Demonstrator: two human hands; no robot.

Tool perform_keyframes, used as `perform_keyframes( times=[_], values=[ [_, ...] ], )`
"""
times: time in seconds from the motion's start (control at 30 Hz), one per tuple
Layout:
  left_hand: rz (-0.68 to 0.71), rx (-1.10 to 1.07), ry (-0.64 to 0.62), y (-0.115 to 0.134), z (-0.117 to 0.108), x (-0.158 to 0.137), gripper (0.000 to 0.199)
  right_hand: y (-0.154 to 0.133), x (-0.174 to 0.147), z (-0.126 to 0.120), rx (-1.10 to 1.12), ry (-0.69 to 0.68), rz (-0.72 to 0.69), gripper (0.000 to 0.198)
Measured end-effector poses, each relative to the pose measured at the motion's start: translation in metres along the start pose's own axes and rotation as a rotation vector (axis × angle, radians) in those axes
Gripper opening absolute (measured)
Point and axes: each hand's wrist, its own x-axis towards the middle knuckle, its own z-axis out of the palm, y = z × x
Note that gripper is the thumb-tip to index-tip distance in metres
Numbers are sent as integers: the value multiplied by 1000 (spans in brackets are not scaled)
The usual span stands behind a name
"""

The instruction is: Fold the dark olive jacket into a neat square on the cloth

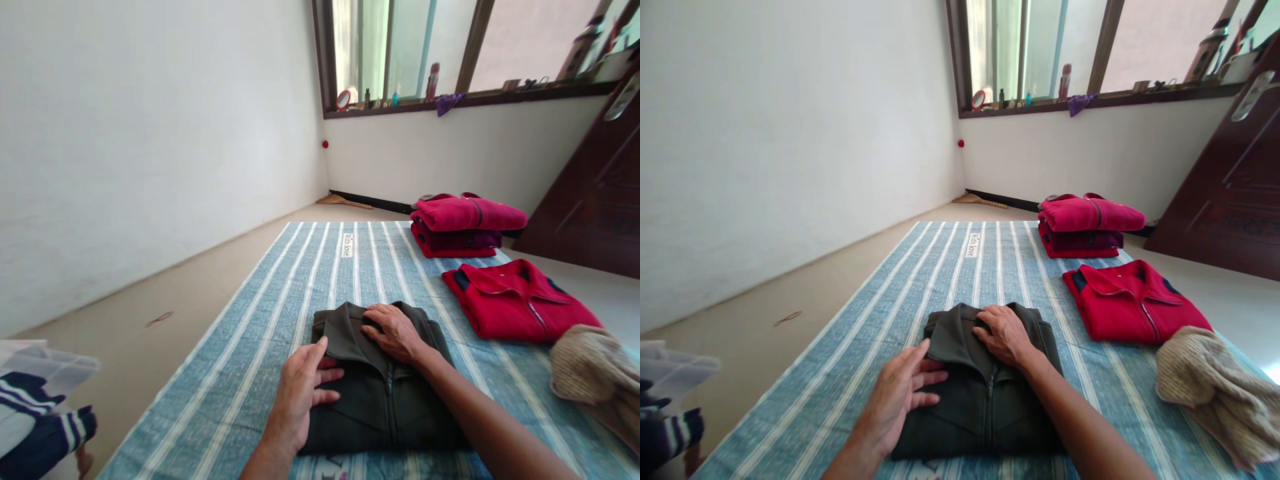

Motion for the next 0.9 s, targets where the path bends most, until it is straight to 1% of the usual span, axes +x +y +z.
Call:
perform_keyframes(
  times=[0.07,0.2,0.3,0.37,0.5,0.6,0.77,0.9],
  values=[
    [-51,-103,-59,2,8,6,23,0,0,-1,9,-1,-2,23],
    [-80,-282,-83,1,16,16,5,1,0,-2,18,2,-7,26],
    [-131,-437,-135,-2,18,20,12,1,0,-3,48,0,-20,33],
    [-141,-507,-154,-5,17,20,16,1,-1,-4,69,-5,-25,38],
    [-95,-531,-188,-10,18,15,20,1,-3,-5,91,3,-54,50],
    [-53,-518,-223,-13,20,12,28,1,-3,-5,100,5,-71,57],
    [-27,-534,-293,-17,19,10,39,1,-4,-7,97,5,-77,57],
    [-20,-572,-299,-20,17,10,42,-6,-6,-13,88,27,-90,52]
  ],
)
